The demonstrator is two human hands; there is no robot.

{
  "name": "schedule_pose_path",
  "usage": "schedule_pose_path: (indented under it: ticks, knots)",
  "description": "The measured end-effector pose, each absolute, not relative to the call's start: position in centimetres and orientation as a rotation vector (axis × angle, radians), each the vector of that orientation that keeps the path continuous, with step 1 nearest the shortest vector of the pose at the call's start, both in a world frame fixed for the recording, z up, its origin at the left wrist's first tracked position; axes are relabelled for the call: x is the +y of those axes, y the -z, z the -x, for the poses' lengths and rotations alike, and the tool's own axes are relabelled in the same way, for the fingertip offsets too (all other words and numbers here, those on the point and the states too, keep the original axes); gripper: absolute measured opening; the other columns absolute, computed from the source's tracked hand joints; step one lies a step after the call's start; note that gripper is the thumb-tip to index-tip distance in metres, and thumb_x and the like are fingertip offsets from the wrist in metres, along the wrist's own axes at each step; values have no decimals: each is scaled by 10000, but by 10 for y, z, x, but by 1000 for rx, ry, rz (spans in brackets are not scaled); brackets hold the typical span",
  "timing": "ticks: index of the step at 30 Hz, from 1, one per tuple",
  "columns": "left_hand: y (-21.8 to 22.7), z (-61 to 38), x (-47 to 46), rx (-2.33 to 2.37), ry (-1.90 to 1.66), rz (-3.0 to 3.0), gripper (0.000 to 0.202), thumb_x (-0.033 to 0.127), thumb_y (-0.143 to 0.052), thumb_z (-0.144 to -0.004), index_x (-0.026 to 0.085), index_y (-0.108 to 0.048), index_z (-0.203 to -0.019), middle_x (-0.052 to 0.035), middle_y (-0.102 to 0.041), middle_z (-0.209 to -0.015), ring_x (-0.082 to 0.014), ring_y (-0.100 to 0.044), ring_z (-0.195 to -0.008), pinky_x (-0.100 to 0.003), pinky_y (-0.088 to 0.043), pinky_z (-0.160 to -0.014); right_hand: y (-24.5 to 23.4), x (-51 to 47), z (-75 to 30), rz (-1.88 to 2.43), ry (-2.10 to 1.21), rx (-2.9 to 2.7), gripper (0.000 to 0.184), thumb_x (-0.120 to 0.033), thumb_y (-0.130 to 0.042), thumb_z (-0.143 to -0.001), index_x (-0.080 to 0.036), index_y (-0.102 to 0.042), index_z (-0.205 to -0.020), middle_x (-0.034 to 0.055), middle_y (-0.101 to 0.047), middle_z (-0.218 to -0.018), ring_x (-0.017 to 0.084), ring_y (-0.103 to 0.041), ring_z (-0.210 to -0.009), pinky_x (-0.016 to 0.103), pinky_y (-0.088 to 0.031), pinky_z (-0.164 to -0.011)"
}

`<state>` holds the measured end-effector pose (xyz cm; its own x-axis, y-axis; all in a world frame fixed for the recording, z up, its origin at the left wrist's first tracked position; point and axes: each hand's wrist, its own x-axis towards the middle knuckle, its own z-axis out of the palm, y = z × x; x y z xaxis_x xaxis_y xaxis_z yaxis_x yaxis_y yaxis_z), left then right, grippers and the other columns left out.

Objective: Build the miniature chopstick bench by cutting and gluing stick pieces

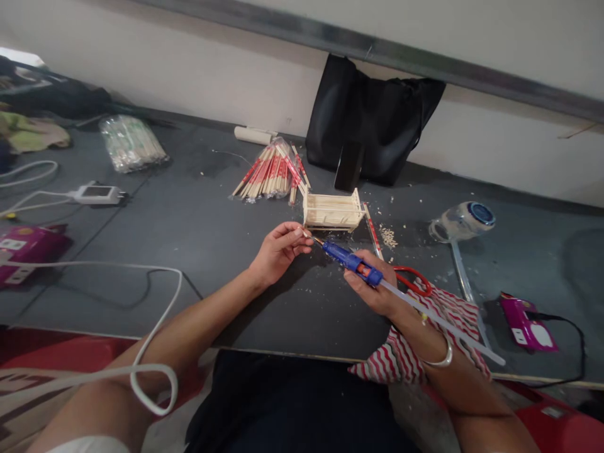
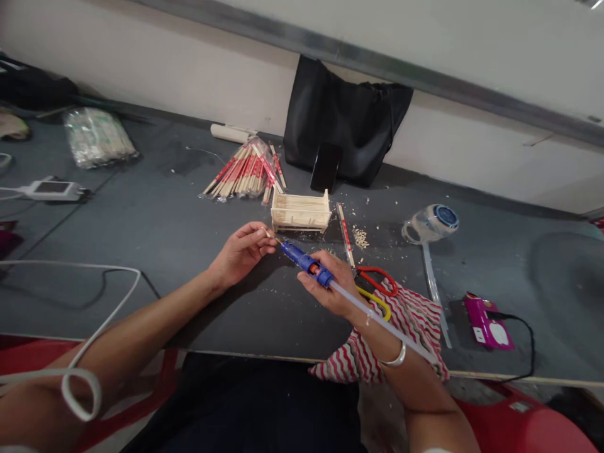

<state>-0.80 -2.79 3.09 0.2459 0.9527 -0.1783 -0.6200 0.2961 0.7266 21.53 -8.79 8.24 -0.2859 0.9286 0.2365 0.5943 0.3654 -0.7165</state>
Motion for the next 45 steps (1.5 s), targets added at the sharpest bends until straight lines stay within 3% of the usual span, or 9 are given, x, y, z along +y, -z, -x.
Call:
schedule_pose_path:
  ticks: [7, 16, 22, 29, 45]
  knots:
    - [-31, 8, -29, 622, -1127, -524, 225, 184, -885, -734, 158, -669, -791, 29, -698, -721, -91, -678, -644, -217, -616, -682, -75, -90, -216, 1239, -623, -2035, 231, -493, -609, -918, -262, -606, -903, -34, -637, -675, 151, -569, -554, 275, -463, -572]
    - [-34, 6, -32, 537, -1061, -529, 234, 196, -889, -720, 150, -665, -770, 8, -705, -747, -83, -648, -617, -212, -593, -637, -77, -91, -215, 1193, -546, -2057, 201, -465, -614, -916, -264, -605, -913, -29, -667, -694, 153, -599, -555, 274, -479, -563]
    - [-38, -1, -42, 506, -1061, -546, 314, 266, -973, -651, 151, -697, -748, 19, -735, -722, -81, -664, -606, -193, -576, -605, -74, -98, -207, 1449, -445, -1741, 243, -481, -727, -845, -267, -623, -895, -28, -700, -707, 156, -639, -562, 282, -534, -579]
    - [-38, -16, -62, 482, -940, -580, 319, 259, -976, -673, 127, -700, -763, -21, -779, -746, -107, -714, -602, -218, -586, -646, -69, -103, -198, 1418, -495, -1683, 259, -406, -794, -811, -272, -673, -997, -24, -769, -781, 148, -684, -589, 268, -553, -589]
    - [-33, -14, -59, 479, -834, -530, 311, 246, -983, -655, 121, -709, -732, -42, -803, -761, -132, -746, -612, -241, -629, -663, -73, -101, -198, 1386, -732, -1621, 91, -323, -741, -854, -264, -674, -868, -21, -784, -769, 177, -739, -699, 283, -566, -659]
